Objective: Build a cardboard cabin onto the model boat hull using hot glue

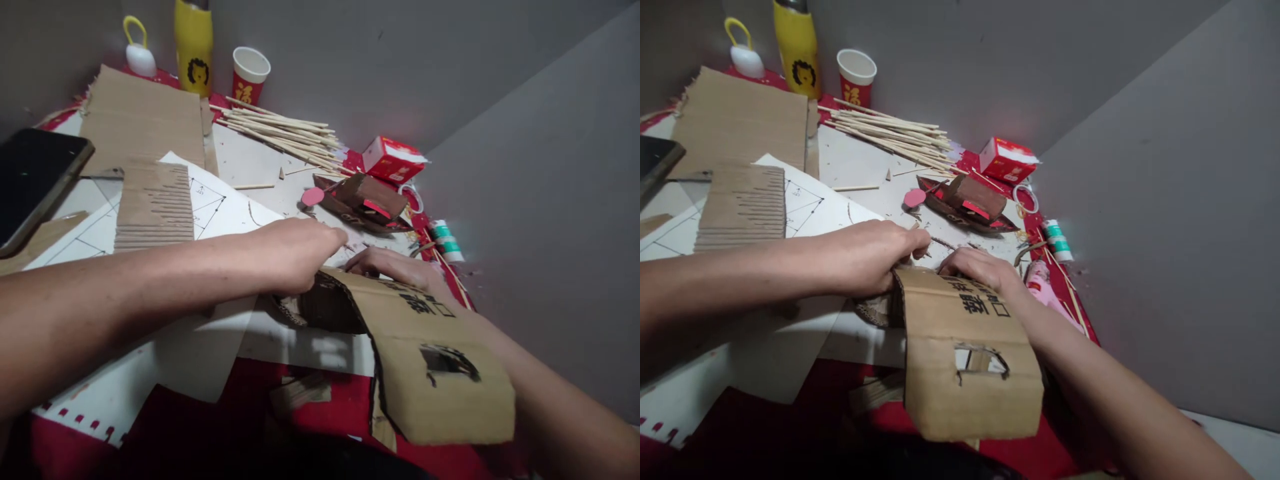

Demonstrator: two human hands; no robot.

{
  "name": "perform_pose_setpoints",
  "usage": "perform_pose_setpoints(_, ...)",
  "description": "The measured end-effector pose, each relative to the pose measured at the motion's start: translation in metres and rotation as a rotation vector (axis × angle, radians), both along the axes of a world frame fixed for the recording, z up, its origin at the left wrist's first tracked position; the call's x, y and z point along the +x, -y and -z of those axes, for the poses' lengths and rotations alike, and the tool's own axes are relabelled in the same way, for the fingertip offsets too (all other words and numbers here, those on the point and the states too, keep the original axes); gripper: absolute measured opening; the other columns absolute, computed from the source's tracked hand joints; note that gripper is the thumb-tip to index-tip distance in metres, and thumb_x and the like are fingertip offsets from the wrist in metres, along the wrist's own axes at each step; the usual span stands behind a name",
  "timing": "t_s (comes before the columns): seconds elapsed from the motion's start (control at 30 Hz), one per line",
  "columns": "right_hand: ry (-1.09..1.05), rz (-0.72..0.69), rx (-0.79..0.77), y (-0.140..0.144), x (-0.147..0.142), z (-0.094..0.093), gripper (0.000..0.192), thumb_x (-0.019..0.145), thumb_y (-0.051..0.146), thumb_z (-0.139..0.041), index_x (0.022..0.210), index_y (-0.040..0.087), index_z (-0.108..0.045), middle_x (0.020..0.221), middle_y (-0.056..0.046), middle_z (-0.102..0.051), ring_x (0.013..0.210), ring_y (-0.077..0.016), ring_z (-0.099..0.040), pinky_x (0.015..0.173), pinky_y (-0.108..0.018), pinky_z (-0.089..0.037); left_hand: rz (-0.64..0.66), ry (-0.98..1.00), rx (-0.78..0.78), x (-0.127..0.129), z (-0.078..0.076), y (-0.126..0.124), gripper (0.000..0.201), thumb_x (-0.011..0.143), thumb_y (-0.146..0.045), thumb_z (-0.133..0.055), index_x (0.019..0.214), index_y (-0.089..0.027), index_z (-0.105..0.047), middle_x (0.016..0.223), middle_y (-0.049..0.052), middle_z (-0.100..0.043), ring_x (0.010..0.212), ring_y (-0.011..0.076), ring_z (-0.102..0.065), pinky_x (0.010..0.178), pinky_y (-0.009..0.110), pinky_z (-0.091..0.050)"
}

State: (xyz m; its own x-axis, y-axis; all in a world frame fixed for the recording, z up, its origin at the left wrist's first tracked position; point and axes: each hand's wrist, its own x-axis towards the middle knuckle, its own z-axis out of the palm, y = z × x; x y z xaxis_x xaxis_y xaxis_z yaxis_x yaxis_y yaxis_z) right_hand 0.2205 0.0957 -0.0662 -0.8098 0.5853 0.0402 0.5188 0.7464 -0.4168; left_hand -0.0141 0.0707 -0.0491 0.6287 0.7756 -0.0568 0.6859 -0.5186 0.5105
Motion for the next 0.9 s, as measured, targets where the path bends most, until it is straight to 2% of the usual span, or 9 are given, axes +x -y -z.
perform_pose_setpoints(0.1, 0.021, 0.025, -0.070, -0.003, 0.003, -0.004, 0.028, 0.096, 0.041, -0.043, 0.089, 0.020, -0.060, 0.091, -0.007, -0.066, 0.086, -0.0186, -0.063, 0.075, -0.030, -0.048, 0.006, -0.028, -0.027, 0.001, 0.001, -0.001, 0.028, 0.068, -0.007, -0.056, 0.093, -0.016, -0.065, 0.075, 0.004, -0.066, 0.064, 0.0153, -0.056, 0.054, 0.026, -0.033)
perform_pose_setpoints(0.2, -0.036, 0.102, -0.088, 0.005, 0.013, -0.019, 0.029, 0.090, 0.037, -0.055, 0.113, 0.020, -0.060, 0.114, -0.009, -0.066, 0.102, -0.0199, -0.062, 0.084, -0.031, -0.048, 0.005, -0.038, -0.011, 0.002, 0.002, -0.001, 0.025, 0.068, -0.003, -0.053, 0.085, -0.017, -0.065, 0.073, 0.004, -0.066, 0.063, 0.0141, -0.055, 0.054, 0.026, -0.031)
perform_pose_setpoints(0.27, -0.166, 0.290, -0.029, 0.021, 0.023, -0.031, 0.035, 0.086, 0.035, -0.063, 0.118, 0.023, -0.061, 0.120, -0.009, -0.065, 0.105, -0.0195, -0.061, 0.088, -0.031, -0.048, 0.008, -0.041, 0.001, 0.001, 0.002, -0.001, 0.027, 0.066, -0.001, -0.051, 0.084, -0.017, -0.064, 0.073, 0.003, -0.067, 0.063, 0.0139, -0.055, 0.055, 0.025, -0.031)
perform_pose_setpoints(0.33, -0.353, 0.600, -0.020, 0.042, 0.034, -0.039, 0.021, 0.083, 0.034, -0.068, 0.103, 0.026, -0.069, 0.103, -0.005, -0.070, 0.089, -0.0163, -0.064, 0.079, -0.028, -0.051, 0.012, -0.045, 0.004, 0.002, 0.002, 0.000, 0.026, 0.067, -0.001, -0.051, 0.084, -0.017, -0.064, 0.074, 0.003, -0.067, 0.064, 0.0140, -0.056, 0.055, 0.025, -0.031)
perform_pose_setpoints(0.43, -0.547, 0.884, -0.398, 0.073, 0.047, -0.041, 0.023, 0.080, 0.049, -0.070, 0.079, 0.026, -0.071, 0.066, -0.002, -0.062, 0.055, -0.0113, -0.055, 0.047, -0.020, -0.043, 0.015, -0.047, 0.002, 0.002, 0.002, 0.000, 0.025, 0.069, -0.003, -0.053, 0.086, -0.017, -0.065, 0.076, 0.003, -0.068, 0.065, 0.0145, -0.056, 0.057, 0.026, -0.032)
perform_pose_setpoints(0.53, -0.515, 0.739, -0.881, 0.090, 0.046, -0.034, 0.042, 0.066, 0.064, -0.075, 0.072, 0.023, -0.072, 0.052, 0.002, -0.049, 0.042, -0.0070, -0.040, 0.042, -0.019, -0.041, 0.016, -0.044, 0.008, 0.003, 0.002, -0.001, 0.023, 0.070, -0.004, -0.055, 0.085, -0.017, -0.065, 0.072, 0.002, -0.067, 0.062, 0.0141, -0.056, 0.056, 0.026, -0.032)
perform_pose_setpoints(0.67, -0.577, 0.647, -1.157, 0.087, 0.024, -0.031, 0.032, 0.063, 0.052, -0.083, 0.067, 0.022, -0.071, 0.046, 0.006, -0.040, 0.039, -0.0028, -0.030, 0.045, -0.016, -0.042, 0.015, 0.009, -0.010, 0.003, 0.005, -0.005, 0.020, 0.069, -0.006, -0.057, 0.084, -0.017, -0.066, 0.071, 0.002, -0.067, 0.062, 0.0132, -0.056, 0.055, 0.024, -0.032)
perform_pose_setpoints(0.77, -0.581, 0.712, -1.090, 0.080, 0.009, -0.033, 0.020, 0.063, 0.037, -0.085, 0.075, 0.025, -0.074, 0.050, 0.005, -0.049, 0.042, -0.0034, -0.038, 0.043, -0.012, -0.037, 0.016, 0.036, -0.031, 0.002, 0.006, -0.006, 0.025, 0.067, -0.005, -0.057, 0.087, -0.017, -0.068, 0.074, 0.002, -0.069, 0.065, 0.0133, -0.058, 0.056, 0.024, -0.034)
perform_pose_setpoints(0.9, -0.480, 0.711, -0.699, 0.074, 0.001, -0.027, 0.022, 0.057, 0.023, -0.086, 0.076, 0.024, -0.077, 0.062, 0.001, -0.064, 0.056, -0.0092, -0.052, 0.053, -0.017, -0.045, 0.036, 0.048, -0.024, 0.002, 0.006, -0.007, 0.027, 0.064, -0.003, -0.057, 0.086, -0.016, -0.068, 0.072, 0.001, -0.068, 0.064, 0.0138, -0.058, 0.056, 0.024, -0.034)
